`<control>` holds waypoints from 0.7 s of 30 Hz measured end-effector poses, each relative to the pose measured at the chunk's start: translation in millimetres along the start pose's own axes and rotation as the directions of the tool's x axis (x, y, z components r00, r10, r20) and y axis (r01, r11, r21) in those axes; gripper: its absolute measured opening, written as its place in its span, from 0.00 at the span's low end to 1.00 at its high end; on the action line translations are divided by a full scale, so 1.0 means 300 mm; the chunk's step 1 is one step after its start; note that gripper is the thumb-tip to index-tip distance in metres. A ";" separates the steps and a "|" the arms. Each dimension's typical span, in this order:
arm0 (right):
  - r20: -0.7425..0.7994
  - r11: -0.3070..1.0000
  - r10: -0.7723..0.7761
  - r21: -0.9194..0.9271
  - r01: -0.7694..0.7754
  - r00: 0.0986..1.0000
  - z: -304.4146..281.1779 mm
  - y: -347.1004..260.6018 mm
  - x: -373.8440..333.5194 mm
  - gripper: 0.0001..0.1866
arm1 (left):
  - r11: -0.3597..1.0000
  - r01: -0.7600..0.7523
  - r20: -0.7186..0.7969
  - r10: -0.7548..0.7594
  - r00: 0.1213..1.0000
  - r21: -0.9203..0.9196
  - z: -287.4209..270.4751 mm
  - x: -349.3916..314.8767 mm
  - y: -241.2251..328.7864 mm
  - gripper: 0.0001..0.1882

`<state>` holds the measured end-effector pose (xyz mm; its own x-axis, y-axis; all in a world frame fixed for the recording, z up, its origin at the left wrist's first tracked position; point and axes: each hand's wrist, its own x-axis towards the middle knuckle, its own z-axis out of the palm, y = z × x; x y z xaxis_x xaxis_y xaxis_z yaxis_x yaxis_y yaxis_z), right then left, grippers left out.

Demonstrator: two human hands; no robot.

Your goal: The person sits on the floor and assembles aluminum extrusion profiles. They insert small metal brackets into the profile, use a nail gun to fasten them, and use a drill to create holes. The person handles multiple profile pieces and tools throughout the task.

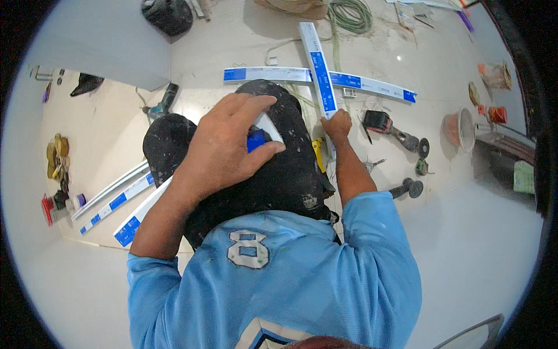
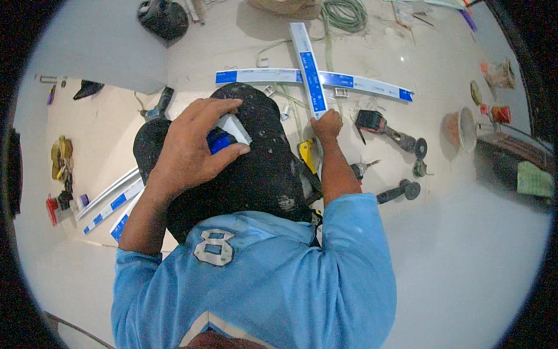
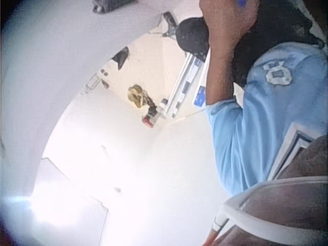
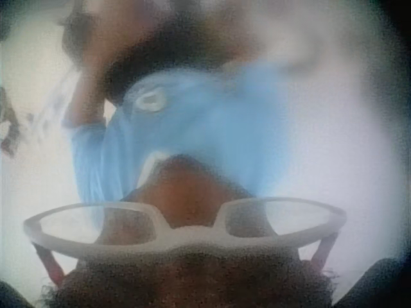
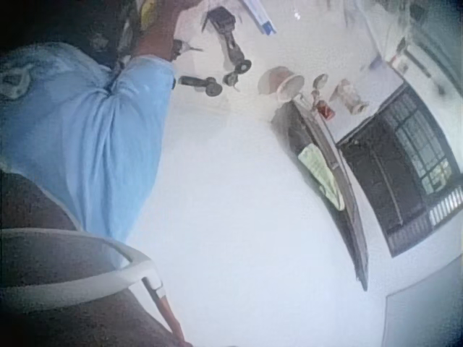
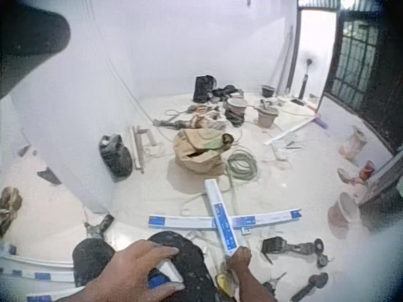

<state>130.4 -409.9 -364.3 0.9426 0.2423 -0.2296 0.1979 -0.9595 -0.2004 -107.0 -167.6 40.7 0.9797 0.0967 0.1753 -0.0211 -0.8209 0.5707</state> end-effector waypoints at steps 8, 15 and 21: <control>-0.071 0.914 -0.155 0.369 0.170 0.985 -0.608 -0.055 -0.353 0.34 | 0.992 0.118 -0.166 -0.110 0.980 0.040 0.048 -0.096 0.012 0.41; 0.318 0.169 -0.403 0.947 -0.272 0.858 -1.068 -0.191 -0.658 0.49 | 0.997 0.078 -0.181 -0.072 0.981 0.025 0.062 -0.074 0.003 0.41; 0.299 0.219 -0.618 0.954 -0.206 0.727 -1.138 -0.273 -0.642 0.59 | 0.999 0.037 -0.259 -0.031 0.965 0.018 0.070 -0.090 -0.016 0.43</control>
<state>24.3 -426.9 21.5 0.4826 0.8123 -0.3274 -0.4072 -0.1228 -0.9051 -129.1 -178.2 16.5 0.8947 0.2652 0.3594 0.0191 -0.8266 0.5624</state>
